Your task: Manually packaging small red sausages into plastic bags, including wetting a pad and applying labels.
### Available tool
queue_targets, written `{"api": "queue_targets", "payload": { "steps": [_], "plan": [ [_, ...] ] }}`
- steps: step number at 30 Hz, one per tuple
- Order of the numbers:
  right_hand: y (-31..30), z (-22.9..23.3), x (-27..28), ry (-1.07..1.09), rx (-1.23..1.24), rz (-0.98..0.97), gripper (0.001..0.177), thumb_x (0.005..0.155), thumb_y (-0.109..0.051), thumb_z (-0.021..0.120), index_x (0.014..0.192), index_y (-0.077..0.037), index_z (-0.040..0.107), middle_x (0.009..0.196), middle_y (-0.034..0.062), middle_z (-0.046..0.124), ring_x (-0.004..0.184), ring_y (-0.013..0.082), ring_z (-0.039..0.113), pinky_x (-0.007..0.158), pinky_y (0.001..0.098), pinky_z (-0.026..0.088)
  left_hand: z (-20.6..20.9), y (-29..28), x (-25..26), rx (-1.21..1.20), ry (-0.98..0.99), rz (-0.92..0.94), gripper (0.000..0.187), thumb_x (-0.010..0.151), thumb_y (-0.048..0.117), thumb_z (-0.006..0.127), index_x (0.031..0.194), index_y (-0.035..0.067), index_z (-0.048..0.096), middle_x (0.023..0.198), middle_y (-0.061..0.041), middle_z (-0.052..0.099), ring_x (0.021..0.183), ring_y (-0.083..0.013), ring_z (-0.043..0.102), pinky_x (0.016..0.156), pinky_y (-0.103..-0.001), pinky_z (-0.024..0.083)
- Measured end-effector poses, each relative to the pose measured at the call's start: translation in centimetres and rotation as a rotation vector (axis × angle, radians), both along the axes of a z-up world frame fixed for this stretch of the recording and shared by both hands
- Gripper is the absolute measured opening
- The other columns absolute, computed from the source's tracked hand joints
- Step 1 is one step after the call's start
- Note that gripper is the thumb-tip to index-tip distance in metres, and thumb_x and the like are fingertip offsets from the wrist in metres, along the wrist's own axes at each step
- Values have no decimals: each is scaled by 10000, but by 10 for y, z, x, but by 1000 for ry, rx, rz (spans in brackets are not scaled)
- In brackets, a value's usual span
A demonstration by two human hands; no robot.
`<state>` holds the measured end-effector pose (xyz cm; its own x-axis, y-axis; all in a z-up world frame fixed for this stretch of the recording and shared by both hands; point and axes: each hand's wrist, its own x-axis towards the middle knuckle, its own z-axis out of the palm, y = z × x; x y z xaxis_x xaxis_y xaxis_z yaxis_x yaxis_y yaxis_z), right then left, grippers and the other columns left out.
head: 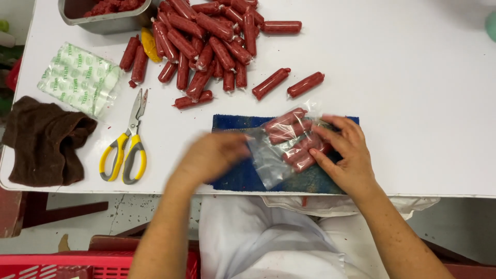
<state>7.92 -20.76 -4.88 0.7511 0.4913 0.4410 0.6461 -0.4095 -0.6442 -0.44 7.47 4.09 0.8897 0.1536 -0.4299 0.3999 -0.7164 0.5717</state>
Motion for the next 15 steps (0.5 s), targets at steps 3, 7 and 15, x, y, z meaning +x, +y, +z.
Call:
{"api": "queue_targets", "payload": {
  "steps": [3, 7, 15],
  "plan": [
    [-1, -7, 4, 43, -110, 72, 476, 932, -258, 690, 1395, -175, 614, 1491, 95, 560, 1422, 380, 434, 1109, 503, 348, -19, 69, 21, 517, -388, 302, 353, 945, 442, 718, 1134, 144, 731, 873, -131, 688, 900, -388, 670, 763, -552, 526],
    [-7, -12, 5, 13, -159, 85, 483, 949, -275, 652, 1424, -199, 605, 1430, 60, 620, 1407, 391, 458, 1047, 498, 381, -85, 90, 62, 662, -413, 169, 724, 855, 449, 803, 1443, 99, 565, 1198, -163, 685, 1180, -369, 568, 936, -540, 458],
    [-6, -18, 13, -17, -117, 118, 514, 974, -293, 659, 1471, -203, 568, 1459, 48, 598, 1441, 373, 427, 1061, 483, 373, -97, 97, 10, 621, -686, 117, 520, 898, 236, 813, 1385, 169, 645, 1183, -71, 603, 1057, -329, 631, 871, -465, 550]
  ]
}}
